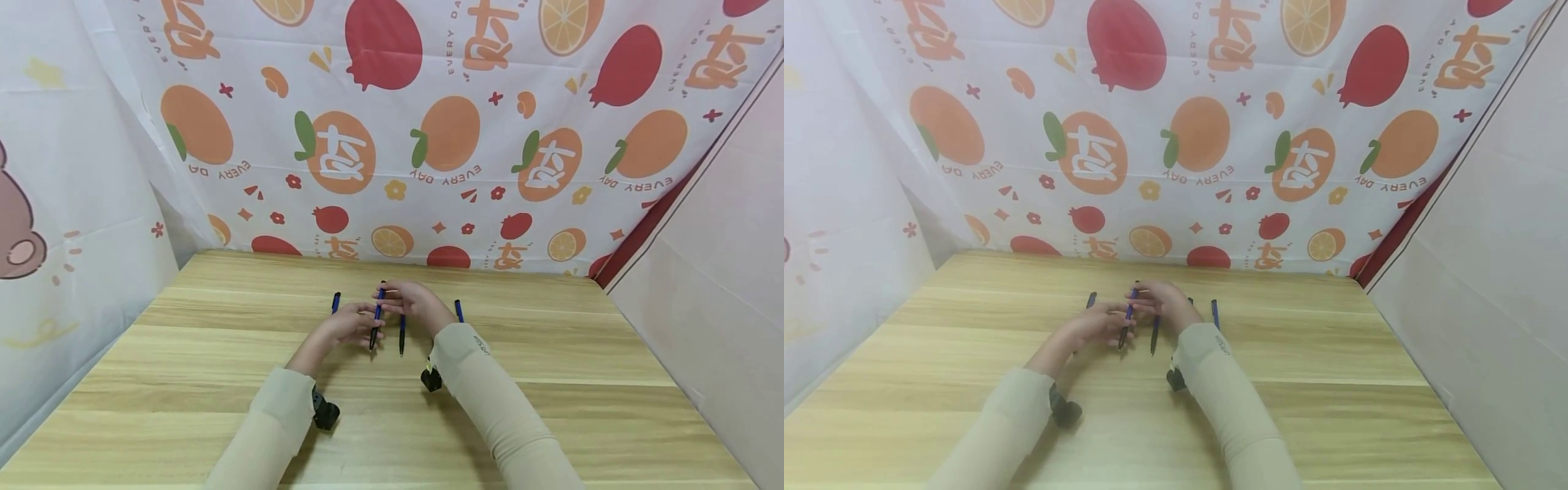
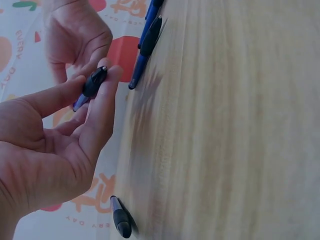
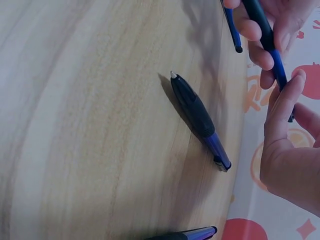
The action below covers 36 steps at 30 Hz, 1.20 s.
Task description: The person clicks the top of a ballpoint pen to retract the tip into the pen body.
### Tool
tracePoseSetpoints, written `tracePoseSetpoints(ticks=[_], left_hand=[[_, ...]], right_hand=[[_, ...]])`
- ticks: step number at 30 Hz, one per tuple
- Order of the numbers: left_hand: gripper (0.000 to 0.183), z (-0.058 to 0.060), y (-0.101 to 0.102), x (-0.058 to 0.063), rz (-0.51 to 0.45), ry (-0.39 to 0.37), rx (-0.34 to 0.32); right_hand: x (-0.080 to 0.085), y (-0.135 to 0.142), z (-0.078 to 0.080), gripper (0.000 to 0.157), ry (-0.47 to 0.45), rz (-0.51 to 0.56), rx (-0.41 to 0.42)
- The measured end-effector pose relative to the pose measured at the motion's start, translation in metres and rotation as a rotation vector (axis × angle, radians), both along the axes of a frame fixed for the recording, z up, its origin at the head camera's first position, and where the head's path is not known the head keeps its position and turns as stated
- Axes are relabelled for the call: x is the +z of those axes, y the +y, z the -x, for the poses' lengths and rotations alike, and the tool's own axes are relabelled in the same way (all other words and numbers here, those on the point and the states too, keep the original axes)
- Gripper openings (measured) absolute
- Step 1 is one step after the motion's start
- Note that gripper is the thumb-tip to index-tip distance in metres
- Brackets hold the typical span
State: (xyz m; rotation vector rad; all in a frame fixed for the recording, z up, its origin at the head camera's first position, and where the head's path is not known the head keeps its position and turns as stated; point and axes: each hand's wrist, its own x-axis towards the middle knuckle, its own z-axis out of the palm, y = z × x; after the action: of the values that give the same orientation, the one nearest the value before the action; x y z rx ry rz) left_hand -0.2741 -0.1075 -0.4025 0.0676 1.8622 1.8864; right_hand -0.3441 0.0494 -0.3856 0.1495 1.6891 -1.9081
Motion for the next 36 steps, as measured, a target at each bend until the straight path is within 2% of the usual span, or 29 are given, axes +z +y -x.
tracePoseSetpoints(ticks=[6, 14, 36], left_hand=[[0.04, -0.002, 0.003, 0.004, 0.036, 0.042, 0.019], [0.039, -0.005, 0.003, 0.008, 0.048, 0.063, -0.001], [0.037, -0.006, 0.003, 0.008, 0.046, 0.063, -0.032]], right_hand=[[0.004, -0.001, 0.0, 0.04, -0.018, 0.055, 0.025], [0.008, 0.0, -0.001, 0.041, -0.046, 0.109, 0.02], [0.011, -0.002, -0.003, 0.043, -0.05, 0.069, 0.044]])
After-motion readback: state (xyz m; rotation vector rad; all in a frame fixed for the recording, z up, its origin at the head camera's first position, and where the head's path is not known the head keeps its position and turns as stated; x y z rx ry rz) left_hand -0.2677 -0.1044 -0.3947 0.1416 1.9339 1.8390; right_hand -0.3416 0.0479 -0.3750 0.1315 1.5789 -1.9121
